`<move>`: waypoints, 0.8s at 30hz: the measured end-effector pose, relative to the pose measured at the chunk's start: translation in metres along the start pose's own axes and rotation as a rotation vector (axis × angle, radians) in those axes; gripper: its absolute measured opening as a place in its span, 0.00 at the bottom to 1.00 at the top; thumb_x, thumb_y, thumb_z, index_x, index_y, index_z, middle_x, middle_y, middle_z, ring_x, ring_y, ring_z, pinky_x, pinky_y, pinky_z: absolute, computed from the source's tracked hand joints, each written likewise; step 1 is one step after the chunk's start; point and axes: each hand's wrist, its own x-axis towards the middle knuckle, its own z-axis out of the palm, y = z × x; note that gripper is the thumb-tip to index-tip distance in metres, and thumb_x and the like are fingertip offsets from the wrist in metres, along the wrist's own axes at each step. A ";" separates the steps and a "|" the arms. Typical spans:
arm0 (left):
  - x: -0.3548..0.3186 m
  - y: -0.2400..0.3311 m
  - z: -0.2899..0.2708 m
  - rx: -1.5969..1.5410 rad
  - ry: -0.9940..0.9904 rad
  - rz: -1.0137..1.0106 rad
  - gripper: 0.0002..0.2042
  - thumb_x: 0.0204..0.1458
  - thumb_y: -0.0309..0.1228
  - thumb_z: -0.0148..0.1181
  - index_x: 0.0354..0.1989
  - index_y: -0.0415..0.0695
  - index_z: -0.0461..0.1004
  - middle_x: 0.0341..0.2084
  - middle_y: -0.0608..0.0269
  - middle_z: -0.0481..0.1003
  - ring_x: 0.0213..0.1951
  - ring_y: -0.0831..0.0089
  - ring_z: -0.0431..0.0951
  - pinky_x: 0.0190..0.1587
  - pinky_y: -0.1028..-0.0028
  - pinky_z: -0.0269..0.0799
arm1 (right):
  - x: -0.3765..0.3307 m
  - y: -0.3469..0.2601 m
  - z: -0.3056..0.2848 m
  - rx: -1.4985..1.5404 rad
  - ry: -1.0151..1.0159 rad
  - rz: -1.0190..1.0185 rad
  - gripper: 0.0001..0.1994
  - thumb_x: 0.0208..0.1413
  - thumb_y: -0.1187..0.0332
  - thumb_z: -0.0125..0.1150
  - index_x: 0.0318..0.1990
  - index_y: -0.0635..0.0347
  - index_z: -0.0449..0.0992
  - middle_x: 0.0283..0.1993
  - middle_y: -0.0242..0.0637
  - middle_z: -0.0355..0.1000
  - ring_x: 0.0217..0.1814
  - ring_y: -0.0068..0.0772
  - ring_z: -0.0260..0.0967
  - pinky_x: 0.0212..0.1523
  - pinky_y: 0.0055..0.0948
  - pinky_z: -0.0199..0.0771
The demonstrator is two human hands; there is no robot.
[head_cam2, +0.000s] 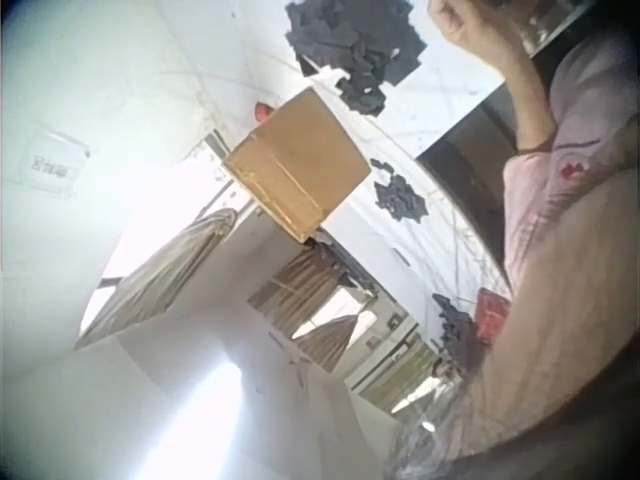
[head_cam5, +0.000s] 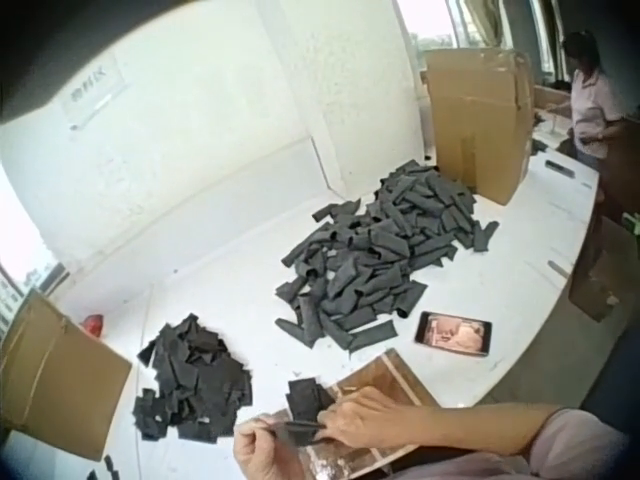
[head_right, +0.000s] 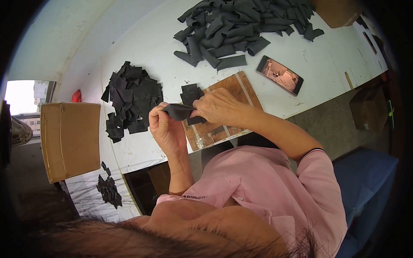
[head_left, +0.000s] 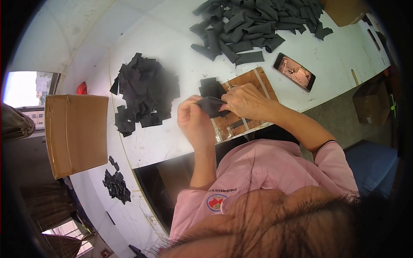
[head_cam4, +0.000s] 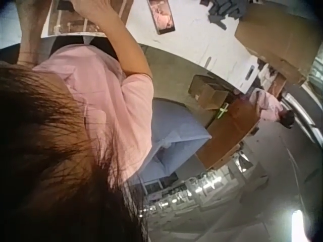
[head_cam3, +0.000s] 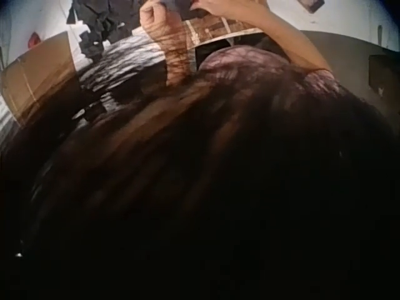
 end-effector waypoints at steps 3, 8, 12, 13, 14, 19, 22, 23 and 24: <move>0.004 -0.001 0.000 0.030 -0.048 0.022 0.05 0.51 0.28 0.48 0.32 0.39 0.66 0.33 0.59 0.67 0.35 0.75 0.66 0.41 0.74 0.62 | -0.002 0.002 0.001 -0.011 0.020 0.004 0.13 0.44 0.61 0.54 0.18 0.62 0.68 0.15 0.41 0.64 0.21 0.40 0.66 0.21 0.34 0.62; 0.011 0.007 0.004 0.427 -0.194 0.042 0.10 0.47 0.31 0.53 0.32 0.35 0.68 0.33 0.51 0.70 0.35 0.69 0.70 0.42 0.72 0.64 | -0.004 0.006 0.008 -0.031 0.045 0.004 0.12 0.42 0.61 0.55 0.18 0.60 0.68 0.17 0.40 0.66 0.21 0.39 0.67 0.18 0.34 0.63; 0.010 0.002 -0.001 0.416 -0.255 0.140 0.09 0.46 0.30 0.55 0.28 0.36 0.68 0.29 0.52 0.70 0.33 0.69 0.69 0.39 0.71 0.65 | -0.007 0.006 0.012 -0.047 0.054 0.068 0.13 0.41 0.60 0.55 0.17 0.59 0.68 0.16 0.39 0.67 0.20 0.37 0.67 0.17 0.32 0.62; 0.010 0.001 0.000 0.337 -0.263 0.116 0.09 0.46 0.31 0.55 0.28 0.37 0.68 0.29 0.53 0.70 0.33 0.69 0.69 0.38 0.72 0.66 | -0.007 0.006 0.016 -0.023 0.087 0.065 0.13 0.41 0.59 0.55 0.17 0.59 0.68 0.15 0.38 0.66 0.19 0.37 0.67 0.17 0.32 0.62; 0.012 0.000 0.002 0.340 -0.268 0.107 0.09 0.46 0.31 0.55 0.28 0.37 0.68 0.29 0.53 0.70 0.32 0.70 0.69 0.37 0.72 0.66 | -0.008 0.006 0.018 0.002 0.121 0.060 0.14 0.41 0.58 0.55 0.16 0.59 0.67 0.14 0.38 0.66 0.17 0.37 0.66 0.16 0.32 0.62; 0.018 -0.005 -0.002 0.238 -0.322 0.021 0.09 0.48 0.32 0.52 0.26 0.38 0.67 0.28 0.55 0.69 0.31 0.73 0.67 0.35 0.74 0.67 | -0.009 0.000 0.012 -0.026 0.139 0.119 0.15 0.43 0.56 0.53 0.16 0.58 0.69 0.12 0.38 0.65 0.15 0.38 0.65 0.15 0.34 0.62; 0.013 -0.004 0.002 0.241 -0.303 -0.004 0.09 0.49 0.32 0.52 0.25 0.37 0.66 0.29 0.55 0.70 0.31 0.73 0.68 0.36 0.74 0.67 | -0.009 -0.001 0.013 -0.002 0.141 0.091 0.18 0.45 0.53 0.50 0.16 0.58 0.69 0.12 0.38 0.65 0.14 0.37 0.65 0.15 0.34 0.61; 0.011 -0.005 0.002 0.242 -0.280 0.018 0.09 0.49 0.32 0.51 0.25 0.37 0.66 0.29 0.55 0.70 0.32 0.72 0.68 0.36 0.74 0.67 | -0.010 -0.001 0.013 -0.009 0.149 0.106 0.18 0.45 0.53 0.50 0.16 0.58 0.69 0.12 0.38 0.65 0.14 0.37 0.65 0.15 0.34 0.61; 0.008 -0.005 0.001 0.246 -0.250 0.043 0.09 0.49 0.32 0.51 0.25 0.37 0.66 0.29 0.55 0.70 0.32 0.72 0.68 0.37 0.74 0.66 | -0.009 -0.002 0.014 -0.030 0.144 0.094 0.18 0.46 0.53 0.49 0.16 0.58 0.69 0.12 0.37 0.65 0.14 0.38 0.65 0.15 0.34 0.61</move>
